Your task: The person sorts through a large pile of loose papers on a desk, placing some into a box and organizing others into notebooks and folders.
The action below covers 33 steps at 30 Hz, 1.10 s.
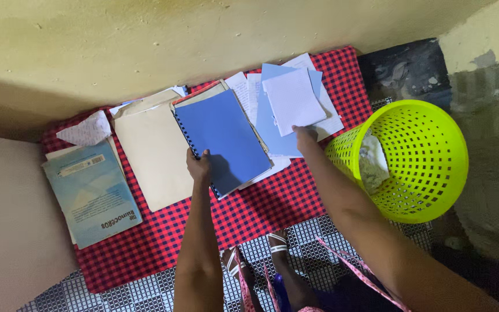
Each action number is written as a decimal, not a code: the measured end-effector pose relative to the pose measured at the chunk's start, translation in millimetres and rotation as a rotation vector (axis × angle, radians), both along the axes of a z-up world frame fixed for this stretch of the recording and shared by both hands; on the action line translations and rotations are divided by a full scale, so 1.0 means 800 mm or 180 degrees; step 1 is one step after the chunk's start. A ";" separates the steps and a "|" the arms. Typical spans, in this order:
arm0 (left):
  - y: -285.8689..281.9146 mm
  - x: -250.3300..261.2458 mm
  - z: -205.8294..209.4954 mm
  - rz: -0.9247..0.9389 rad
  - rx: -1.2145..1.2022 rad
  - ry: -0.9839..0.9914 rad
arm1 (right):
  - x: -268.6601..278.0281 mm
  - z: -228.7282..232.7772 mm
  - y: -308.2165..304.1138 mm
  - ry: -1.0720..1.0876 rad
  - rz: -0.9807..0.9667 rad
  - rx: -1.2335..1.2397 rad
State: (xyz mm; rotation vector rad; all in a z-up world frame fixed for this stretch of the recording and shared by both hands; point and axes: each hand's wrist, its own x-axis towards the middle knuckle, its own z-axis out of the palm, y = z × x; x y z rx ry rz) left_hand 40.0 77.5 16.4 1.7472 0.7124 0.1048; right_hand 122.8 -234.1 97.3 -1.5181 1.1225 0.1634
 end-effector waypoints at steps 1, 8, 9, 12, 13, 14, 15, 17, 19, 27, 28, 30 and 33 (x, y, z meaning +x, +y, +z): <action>0.000 0.000 -0.001 0.0004 0.0005 0.0004 | 0.001 -0.004 0.003 -0.0144 -0.0217 0.0394; 0.001 -0.003 -0.023 0.0095 -0.0565 -0.0106 | -0.002 -0.032 0.045 -0.0627 -0.1016 0.2751; 0.000 -0.002 -0.024 0.0144 -0.0763 -0.0064 | -0.007 -0.041 0.055 -0.0749 -0.0871 0.2787; 0.000 0.001 -0.024 0.0392 -0.1710 -0.0265 | -0.034 -0.069 0.092 -0.0842 -0.0265 0.2766; 0.001 0.002 -0.024 0.0395 -0.1704 -0.0270 | -0.042 -0.077 0.105 -0.0843 -0.0260 0.2772; -0.001 0.004 -0.023 0.0355 -0.1448 -0.0269 | -0.049 -0.083 0.116 -0.0657 0.0013 0.2737; -0.002 0.006 -0.023 0.0314 -0.1192 -0.0269 | -0.056 -0.089 0.126 -0.0470 0.0285 0.2697; -0.007 0.008 -0.022 0.0298 -0.1194 -0.0209 | -0.074 -0.101 0.142 -0.0279 0.0523 0.2571; -0.012 0.005 -0.010 0.0277 -0.1194 -0.0144 | -0.089 -0.106 0.144 -0.0086 0.0752 0.2444; -0.019 -0.002 0.006 0.0140 -0.0576 0.0332 | -0.090 -0.082 0.084 0.0189 0.0512 -0.0458; -0.018 -0.003 0.006 0.0135 -0.0579 0.0324 | -0.087 -0.073 0.071 0.0206 0.0320 -0.1267; -0.018 -0.007 0.008 0.0140 -0.0520 0.0178 | -0.092 -0.055 0.041 0.0950 0.0309 -0.2337; -0.012 -0.018 0.017 0.0158 -0.0273 0.0385 | -0.092 -0.006 0.026 0.1190 0.0474 -0.2182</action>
